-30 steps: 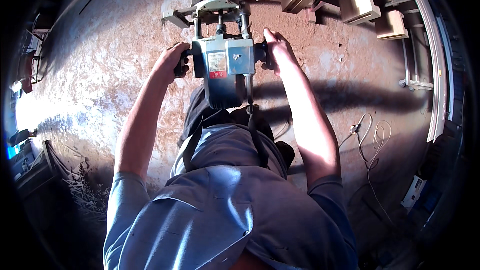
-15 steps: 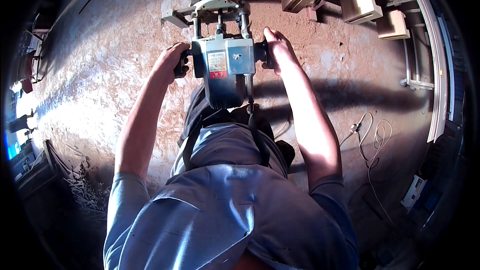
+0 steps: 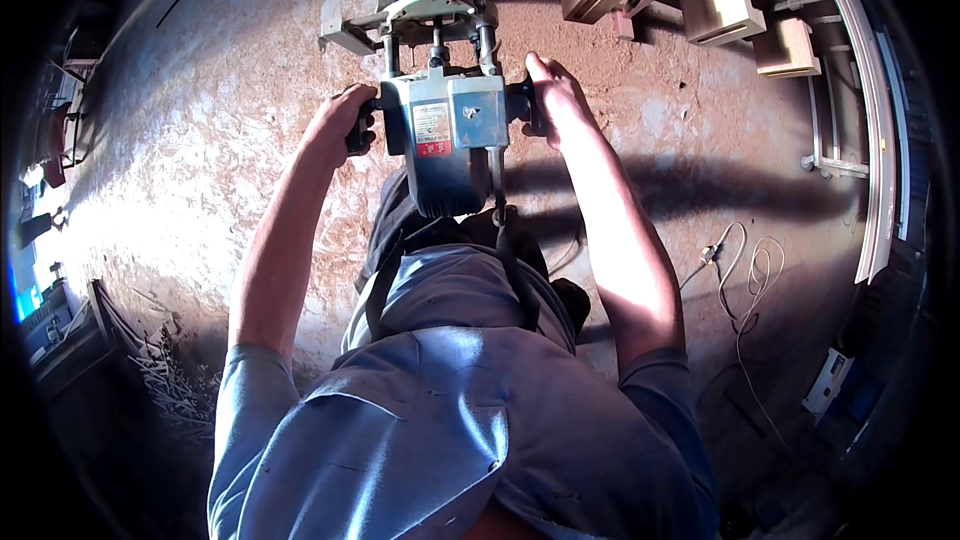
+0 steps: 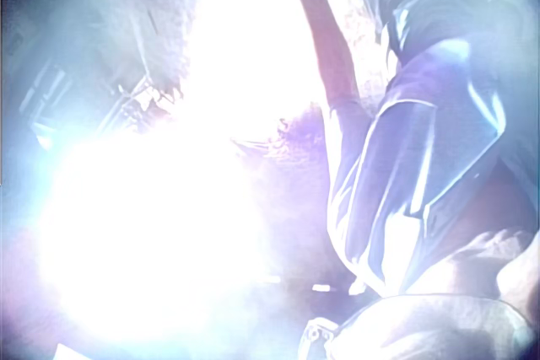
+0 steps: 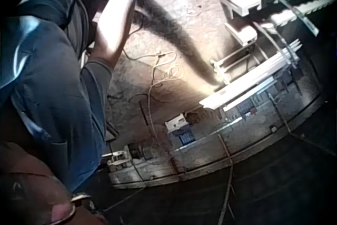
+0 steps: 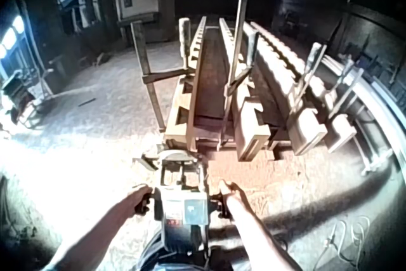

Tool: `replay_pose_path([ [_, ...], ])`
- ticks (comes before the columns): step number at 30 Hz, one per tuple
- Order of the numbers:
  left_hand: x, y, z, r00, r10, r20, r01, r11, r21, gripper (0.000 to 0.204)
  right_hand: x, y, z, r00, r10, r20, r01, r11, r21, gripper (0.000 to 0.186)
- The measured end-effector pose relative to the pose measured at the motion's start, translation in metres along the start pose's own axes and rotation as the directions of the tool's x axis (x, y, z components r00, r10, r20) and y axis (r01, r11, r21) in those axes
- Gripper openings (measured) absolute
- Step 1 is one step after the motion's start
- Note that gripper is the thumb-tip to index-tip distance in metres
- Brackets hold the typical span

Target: The person uses a hammer and a pry tool to separate wooden components on a floor, then picks up and positions a woodworking router on a workbench.

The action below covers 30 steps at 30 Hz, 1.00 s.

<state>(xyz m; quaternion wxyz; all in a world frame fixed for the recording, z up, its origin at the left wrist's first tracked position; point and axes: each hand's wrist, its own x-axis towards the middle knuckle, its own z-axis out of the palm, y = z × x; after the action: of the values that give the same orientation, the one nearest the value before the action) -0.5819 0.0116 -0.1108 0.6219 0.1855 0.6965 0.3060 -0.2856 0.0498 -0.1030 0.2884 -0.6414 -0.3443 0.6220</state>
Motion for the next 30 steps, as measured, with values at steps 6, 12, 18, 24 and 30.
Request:
replay_pose_path([
  [6, 0.005, 0.0, 0.001, 1.0, 0.01, -0.008, -0.01, 1.0, 0.008, 0.027, 0.0, -0.003, 0.003, 0.998, -0.027, -0.061, 0.03, 0.998, 0.047, 0.038],
  [12, 0.005, 0.002, 0.0, 1.0, -0.016, -0.013, 0.017, 1.0, 0.02, 0.027, -0.009, -0.011, 0.002, 0.999, -0.01, -0.033, 0.009, 1.0, -0.028, 0.042],
  [18, 0.006, 0.004, 0.0, 1.0, -0.018, 0.011, 0.018, 0.999, 0.033, 0.026, 0.005, 0.0, 0.002, 0.995, -0.033, -0.089, 0.036, 0.999, 0.037, 0.036],
  [24, 0.006, 0.007, -0.001, 0.999, -0.04, 0.014, 0.04, 0.998, 0.042, 0.025, 0.002, -0.003, 0.001, 0.997, -0.033, -0.064, 0.037, 0.998, 0.052, 0.036],
  [30, -0.002, 0.011, 0.003, 1.0, -0.002, 0.01, 0.001, 0.999, 0.043, 0.022, -0.004, -0.009, 0.0, 0.999, 0.018, -0.028, -0.016, 0.997, 0.074, 0.04],
])
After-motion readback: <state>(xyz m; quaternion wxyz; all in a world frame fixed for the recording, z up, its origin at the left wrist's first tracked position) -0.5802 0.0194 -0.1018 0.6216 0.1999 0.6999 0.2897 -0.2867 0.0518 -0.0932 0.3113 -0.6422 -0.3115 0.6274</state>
